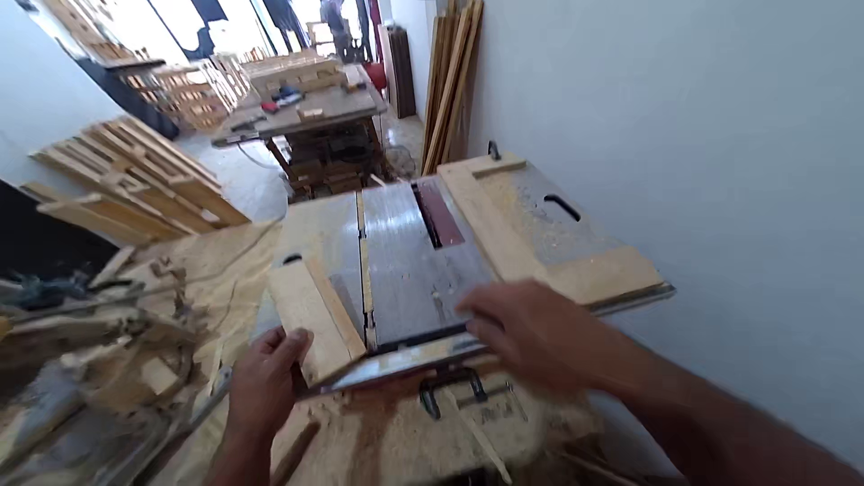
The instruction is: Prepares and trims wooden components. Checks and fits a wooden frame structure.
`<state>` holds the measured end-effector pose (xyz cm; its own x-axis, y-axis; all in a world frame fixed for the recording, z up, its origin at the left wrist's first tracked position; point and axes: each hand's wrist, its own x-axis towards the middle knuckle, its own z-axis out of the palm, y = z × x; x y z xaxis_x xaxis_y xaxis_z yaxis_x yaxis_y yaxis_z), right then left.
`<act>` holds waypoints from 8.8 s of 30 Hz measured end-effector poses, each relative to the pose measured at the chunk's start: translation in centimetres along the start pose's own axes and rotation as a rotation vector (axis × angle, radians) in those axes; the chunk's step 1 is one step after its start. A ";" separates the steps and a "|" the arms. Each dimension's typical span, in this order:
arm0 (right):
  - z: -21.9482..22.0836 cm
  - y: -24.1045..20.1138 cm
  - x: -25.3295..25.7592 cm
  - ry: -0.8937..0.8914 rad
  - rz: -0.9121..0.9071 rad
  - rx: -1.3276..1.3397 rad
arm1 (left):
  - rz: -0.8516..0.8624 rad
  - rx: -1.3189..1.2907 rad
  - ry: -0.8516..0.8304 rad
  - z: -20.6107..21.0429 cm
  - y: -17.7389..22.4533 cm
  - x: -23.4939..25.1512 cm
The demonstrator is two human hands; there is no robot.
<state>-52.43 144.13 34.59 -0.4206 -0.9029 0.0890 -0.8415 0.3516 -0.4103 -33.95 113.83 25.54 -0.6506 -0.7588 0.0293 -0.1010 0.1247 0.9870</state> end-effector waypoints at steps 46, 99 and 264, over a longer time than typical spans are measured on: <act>13.2 -7.3 -5.8 0.041 0.013 0.444 | -0.151 -0.036 -0.378 4.2 2.5 -1.9; 5.2 7.6 2.3 -0.030 0.067 -0.223 | 0.646 1.004 -0.649 13.5 2.1 3.4; 8.3 9.5 -0.8 0.954 0.263 -0.224 | 0.691 1.045 -0.684 14.3 3.1 28.7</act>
<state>-57.28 146.17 23.03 -0.6145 -0.2499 0.7483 -0.6862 0.6373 -0.3506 -63.68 101.56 27.16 -0.9956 0.0620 0.0709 0.0767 0.9703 0.2296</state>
